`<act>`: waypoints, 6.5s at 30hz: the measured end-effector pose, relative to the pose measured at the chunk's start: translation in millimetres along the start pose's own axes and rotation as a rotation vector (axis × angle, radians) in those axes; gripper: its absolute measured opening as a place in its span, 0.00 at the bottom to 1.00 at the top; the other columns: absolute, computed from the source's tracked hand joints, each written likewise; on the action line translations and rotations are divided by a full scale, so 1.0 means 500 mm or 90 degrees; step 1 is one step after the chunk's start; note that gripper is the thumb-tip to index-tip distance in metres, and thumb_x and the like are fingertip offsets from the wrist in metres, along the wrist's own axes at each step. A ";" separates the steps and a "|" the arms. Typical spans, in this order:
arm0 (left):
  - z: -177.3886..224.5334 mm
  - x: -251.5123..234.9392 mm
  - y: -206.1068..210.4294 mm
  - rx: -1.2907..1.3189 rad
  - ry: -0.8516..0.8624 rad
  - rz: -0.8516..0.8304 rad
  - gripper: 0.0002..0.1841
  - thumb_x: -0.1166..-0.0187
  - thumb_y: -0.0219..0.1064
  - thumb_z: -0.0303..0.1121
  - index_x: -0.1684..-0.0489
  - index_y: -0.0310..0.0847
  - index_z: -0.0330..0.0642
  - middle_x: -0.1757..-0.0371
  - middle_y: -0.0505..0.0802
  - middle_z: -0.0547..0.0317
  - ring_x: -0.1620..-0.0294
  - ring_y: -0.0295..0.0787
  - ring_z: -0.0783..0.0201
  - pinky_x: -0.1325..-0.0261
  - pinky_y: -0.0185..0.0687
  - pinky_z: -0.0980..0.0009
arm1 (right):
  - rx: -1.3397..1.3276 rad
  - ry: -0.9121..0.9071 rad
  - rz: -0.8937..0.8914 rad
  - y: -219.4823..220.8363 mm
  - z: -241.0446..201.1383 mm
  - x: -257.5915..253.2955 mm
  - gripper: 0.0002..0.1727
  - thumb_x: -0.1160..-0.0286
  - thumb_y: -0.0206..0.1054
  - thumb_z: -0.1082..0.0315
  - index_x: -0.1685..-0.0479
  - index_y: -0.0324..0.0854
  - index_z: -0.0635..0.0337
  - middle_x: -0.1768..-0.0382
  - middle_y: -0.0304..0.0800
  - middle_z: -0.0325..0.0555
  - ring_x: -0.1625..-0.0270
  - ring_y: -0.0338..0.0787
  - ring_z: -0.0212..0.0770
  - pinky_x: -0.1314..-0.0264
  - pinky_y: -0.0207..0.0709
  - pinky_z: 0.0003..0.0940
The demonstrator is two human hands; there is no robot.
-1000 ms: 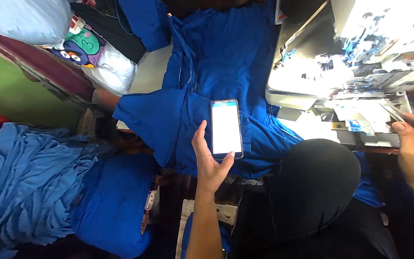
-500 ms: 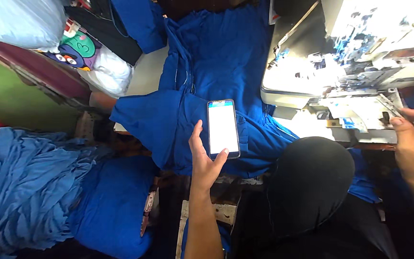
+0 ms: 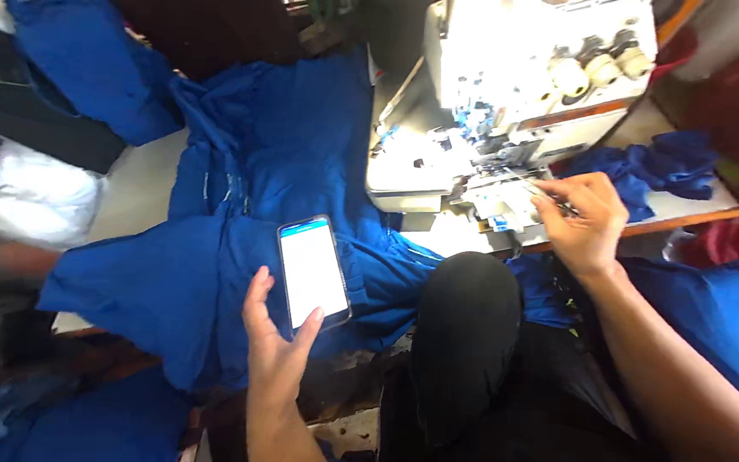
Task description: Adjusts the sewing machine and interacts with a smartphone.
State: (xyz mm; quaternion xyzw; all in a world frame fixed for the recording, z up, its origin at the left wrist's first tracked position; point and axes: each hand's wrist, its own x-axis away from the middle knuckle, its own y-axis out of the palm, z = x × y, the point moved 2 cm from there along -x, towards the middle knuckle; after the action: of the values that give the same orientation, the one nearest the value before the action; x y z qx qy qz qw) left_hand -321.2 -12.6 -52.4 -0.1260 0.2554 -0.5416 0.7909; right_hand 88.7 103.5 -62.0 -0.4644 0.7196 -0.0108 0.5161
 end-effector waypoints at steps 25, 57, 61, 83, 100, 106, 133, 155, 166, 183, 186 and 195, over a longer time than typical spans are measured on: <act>-0.005 -0.004 -0.003 0.011 0.001 -0.007 0.47 0.32 0.69 0.43 0.13 0.52 0.26 0.13 0.62 0.36 0.12 0.58 0.60 0.15 0.58 0.70 | 0.160 -0.039 -0.128 0.054 -0.041 -0.061 0.05 0.31 0.71 0.73 0.63 0.91 0.63 0.63 0.87 0.54 0.57 0.88 0.57 0.63 0.80 0.51; -0.016 -0.002 -0.003 0.023 -0.013 0.013 0.46 0.34 0.70 0.44 0.13 0.56 0.30 0.14 0.64 0.38 0.14 0.61 0.61 0.17 0.62 0.69 | 0.251 -0.049 -0.145 0.045 -0.050 -0.077 0.03 0.34 0.70 0.77 0.67 0.90 0.65 0.64 0.87 0.57 0.58 0.88 0.60 0.65 0.78 0.53; -0.016 0.000 -0.003 0.014 -0.019 0.014 0.46 0.34 0.70 0.45 0.13 0.56 0.31 0.13 0.64 0.38 0.13 0.60 0.60 0.17 0.62 0.68 | 0.237 -0.060 -0.145 0.048 -0.050 -0.080 0.03 0.33 0.70 0.76 0.67 0.89 0.64 0.64 0.87 0.56 0.59 0.88 0.60 0.66 0.77 0.52; -0.023 0.002 -0.007 0.005 -0.021 0.008 0.47 0.34 0.70 0.48 0.12 0.57 0.35 0.12 0.64 0.39 0.12 0.59 0.58 0.17 0.64 0.65 | 0.271 -0.100 -0.175 0.045 -0.069 -0.085 0.03 0.33 0.72 0.72 0.67 0.91 0.62 0.67 0.85 0.55 0.61 0.87 0.59 0.66 0.74 0.53; -0.013 0.002 -0.008 -0.008 -0.018 -0.015 0.45 0.31 0.68 0.40 0.12 0.54 0.29 0.12 0.61 0.34 0.11 0.56 0.58 0.14 0.59 0.66 | 0.287 -0.085 -0.197 0.037 -0.083 -0.093 0.05 0.33 0.71 0.72 0.73 0.86 0.64 0.66 0.85 0.56 0.61 0.87 0.59 0.66 0.74 0.52; -0.012 -0.001 -0.008 -0.038 -0.011 -0.019 0.46 0.32 0.68 0.42 0.12 0.54 0.29 0.12 0.61 0.32 0.11 0.56 0.55 0.14 0.57 0.64 | 0.240 -0.088 -0.170 0.040 -0.068 -0.082 0.03 0.33 0.71 0.73 0.70 0.89 0.62 0.66 0.85 0.54 0.61 0.87 0.56 0.67 0.72 0.50; -0.006 -0.007 0.001 -0.125 -0.007 -0.023 0.46 0.32 0.69 0.47 0.13 0.58 0.29 0.13 0.61 0.28 0.11 0.54 0.47 0.12 0.53 0.58 | 0.133 -0.027 -0.103 0.067 -0.011 -0.061 0.08 0.30 0.67 0.70 0.62 0.93 0.58 0.63 0.87 0.50 0.58 0.87 0.54 0.60 0.73 0.52; -0.001 -0.007 0.007 -0.153 0.017 -0.021 0.54 0.35 0.71 0.47 0.10 0.45 0.26 0.14 0.58 0.24 0.12 0.55 0.48 0.13 0.53 0.60 | 0.099 -0.024 -0.094 0.075 0.005 -0.065 0.09 0.31 0.67 0.72 0.61 0.93 0.56 0.63 0.88 0.49 0.57 0.87 0.53 0.58 0.72 0.52; 0.001 -0.006 0.010 -0.157 0.021 -0.019 0.52 0.35 0.70 0.45 0.10 0.48 0.28 0.13 0.58 0.25 0.12 0.54 0.47 0.12 0.51 0.58 | 0.103 -0.014 -0.094 0.078 0.005 -0.066 0.08 0.30 0.68 0.71 0.61 0.93 0.57 0.62 0.89 0.50 0.57 0.87 0.54 0.58 0.73 0.52; -0.004 -0.007 0.008 -0.176 0.023 -0.027 0.52 0.35 0.71 0.47 0.10 0.48 0.27 0.13 0.57 0.23 0.11 0.53 0.44 0.12 0.50 0.56 | 0.101 -0.017 -0.089 0.078 0.006 -0.062 0.08 0.34 0.71 0.72 0.60 0.94 0.56 0.62 0.89 0.49 0.57 0.87 0.54 0.57 0.73 0.53; -0.001 -0.006 0.009 -0.176 0.022 -0.027 0.52 0.35 0.71 0.47 0.10 0.48 0.28 0.13 0.57 0.23 0.12 0.53 0.44 0.12 0.51 0.55 | 0.093 -0.007 -0.084 0.073 0.003 -0.059 0.09 0.35 0.71 0.73 0.59 0.94 0.57 0.62 0.89 0.50 0.57 0.87 0.54 0.56 0.73 0.53; -0.005 -0.007 0.008 -0.192 0.024 -0.031 0.53 0.34 0.71 0.50 0.10 0.49 0.28 0.13 0.58 0.23 0.12 0.53 0.42 0.13 0.50 0.54 | 0.113 0.002 -0.084 0.074 0.003 -0.061 0.08 0.32 0.69 0.72 0.62 0.93 0.56 0.63 0.89 0.49 0.57 0.87 0.53 0.56 0.73 0.52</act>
State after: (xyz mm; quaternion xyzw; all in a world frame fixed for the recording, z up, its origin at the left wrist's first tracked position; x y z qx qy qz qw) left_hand -320.4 -7.6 -55.3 -0.2393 0.3452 -0.5182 0.7450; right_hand 66.9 146.1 -58.6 -0.4634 0.6845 -0.1092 0.5521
